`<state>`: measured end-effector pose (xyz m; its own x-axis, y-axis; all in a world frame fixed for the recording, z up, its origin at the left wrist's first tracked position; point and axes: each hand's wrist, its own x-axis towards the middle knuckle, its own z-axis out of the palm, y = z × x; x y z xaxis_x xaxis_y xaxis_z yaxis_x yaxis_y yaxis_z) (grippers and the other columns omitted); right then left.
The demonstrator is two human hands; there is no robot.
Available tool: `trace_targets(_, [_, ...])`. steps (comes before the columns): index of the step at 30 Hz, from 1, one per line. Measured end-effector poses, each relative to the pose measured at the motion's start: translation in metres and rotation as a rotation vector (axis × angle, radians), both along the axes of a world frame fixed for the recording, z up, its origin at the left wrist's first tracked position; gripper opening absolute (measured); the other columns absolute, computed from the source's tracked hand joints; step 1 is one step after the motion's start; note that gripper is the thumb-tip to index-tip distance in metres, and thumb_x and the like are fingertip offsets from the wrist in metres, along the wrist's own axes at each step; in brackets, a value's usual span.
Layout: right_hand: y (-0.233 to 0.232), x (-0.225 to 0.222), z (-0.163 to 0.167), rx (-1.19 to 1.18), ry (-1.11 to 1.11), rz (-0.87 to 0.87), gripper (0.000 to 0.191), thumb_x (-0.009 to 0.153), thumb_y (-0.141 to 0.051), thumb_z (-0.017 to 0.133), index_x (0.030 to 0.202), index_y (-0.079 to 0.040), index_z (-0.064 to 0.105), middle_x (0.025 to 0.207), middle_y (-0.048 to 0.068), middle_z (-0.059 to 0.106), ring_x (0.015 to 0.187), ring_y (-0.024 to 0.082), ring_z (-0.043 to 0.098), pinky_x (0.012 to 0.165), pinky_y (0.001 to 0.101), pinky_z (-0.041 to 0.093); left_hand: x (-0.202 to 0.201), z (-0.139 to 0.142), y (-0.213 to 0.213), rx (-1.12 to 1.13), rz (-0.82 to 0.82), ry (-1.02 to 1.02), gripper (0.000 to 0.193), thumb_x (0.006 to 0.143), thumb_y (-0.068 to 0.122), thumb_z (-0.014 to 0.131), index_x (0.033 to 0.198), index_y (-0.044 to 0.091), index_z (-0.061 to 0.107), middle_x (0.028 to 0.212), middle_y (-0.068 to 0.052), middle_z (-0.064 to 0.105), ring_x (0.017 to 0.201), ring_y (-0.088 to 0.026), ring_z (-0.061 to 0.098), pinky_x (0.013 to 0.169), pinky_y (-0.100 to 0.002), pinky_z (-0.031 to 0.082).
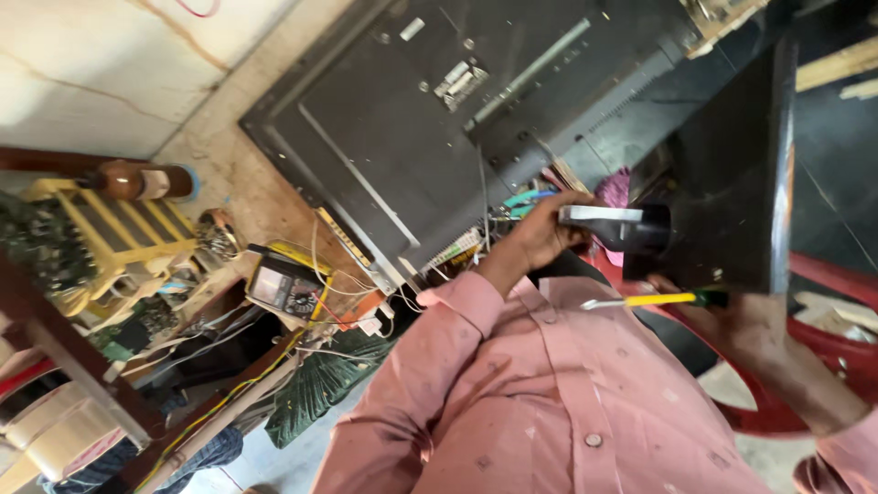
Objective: The person uses a screwdriver to remove screws from a wall-mount bracket attached to the back of a television. They detach the bracket and set it aside, then continue unscrewing additional fasteners from the rear panel of the TV.
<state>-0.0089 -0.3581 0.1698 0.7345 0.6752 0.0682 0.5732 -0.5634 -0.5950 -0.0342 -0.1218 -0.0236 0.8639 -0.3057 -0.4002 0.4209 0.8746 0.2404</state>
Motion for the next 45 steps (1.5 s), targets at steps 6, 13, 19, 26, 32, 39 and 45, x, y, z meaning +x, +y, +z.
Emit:
trace_targets(6, [0.021,0.002,-0.005,0.047,0.18,-0.267,0.053,0.085,-0.018,0.089,0.118,0.0,0.052,0.101,0.01,0.069,0.089,0.015,0.068,0.077,0.0305,0.055,-0.012,-0.014,0.009,0.135,0.23,0.028,0.032,0.118,0.027,0.051,0.114,0.001,0.069,0.096,-0.005,0.067,0.083,-0.016,0.059,0.076,-0.032,0.05])
trace_targets(13, [0.034,0.032,0.012,0.443,0.434,-0.441,0.039,0.105,-0.009,0.078,0.122,-0.004,0.043,0.101,0.004,0.06,0.073,0.01,0.058,0.063,0.0237,0.048,-0.021,0.049,0.059,-0.092,0.427,-0.15,0.058,0.115,0.044,0.042,0.135,-0.008,0.058,0.144,-0.026,0.058,0.138,-0.035,0.054,0.122,-0.043,0.038])
trace_targets(19, [0.038,0.044,0.019,0.665,0.712,-0.612,0.028,0.101,-0.003,0.068,0.121,-0.009,0.049,0.091,0.003,0.061,0.061,0.009,0.056,0.051,0.0232,0.042,-0.035,0.079,0.075,-0.13,0.396,-0.159,0.066,0.113,0.046,0.041,0.146,-0.01,0.047,0.156,-0.028,0.046,0.147,-0.035,0.046,0.129,-0.044,0.032])
trace_targets(26, [0.018,0.016,-0.008,0.618,0.794,-0.866,0.028,0.101,-0.004,0.069,0.119,-0.009,0.049,0.093,0.003,0.059,0.057,0.011,0.053,0.045,0.0241,0.039,-0.041,0.056,0.068,-0.062,0.347,-0.018,0.063,0.111,0.041,0.042,0.146,-0.013,0.043,0.154,-0.031,0.044,0.148,-0.037,0.043,0.129,-0.043,0.032])
trace_targets(32, [-0.012,-0.025,-0.018,0.695,0.848,-0.957,0.032,0.099,-0.004,0.068,0.125,-0.011,0.051,0.096,0.003,0.063,0.06,0.01,0.054,0.048,0.0223,0.04,-0.047,0.075,0.05,-0.192,0.219,-0.141,0.066,0.114,0.045,0.039,0.152,-0.009,0.04,0.164,-0.026,0.038,0.155,-0.036,0.036,0.131,-0.043,0.03])
trace_targets(39, [-0.058,-0.042,-0.025,0.735,0.797,-1.087,0.032,0.098,-0.003,0.069,0.122,-0.009,0.049,0.092,0.003,0.06,0.058,0.011,0.053,0.046,0.0245,0.04,-0.025,0.119,0.012,-0.205,0.077,-0.158,0.071,0.113,0.048,0.037,0.157,-0.008,0.037,0.165,-0.025,0.036,0.156,-0.034,0.036,0.13,-0.043,0.03])
trace_targets(45, [-0.112,-0.052,-0.021,0.803,0.765,-1.095,0.035,0.096,-0.001,0.066,0.126,-0.008,0.05,0.094,0.005,0.061,0.058,0.012,0.054,0.045,0.0251,0.04,-0.008,0.141,-0.041,-0.198,-0.003,-0.168,0.07,0.115,0.047,0.035,0.157,-0.009,0.036,0.166,-0.027,0.035,0.156,-0.035,0.035,0.13,-0.044,0.03])
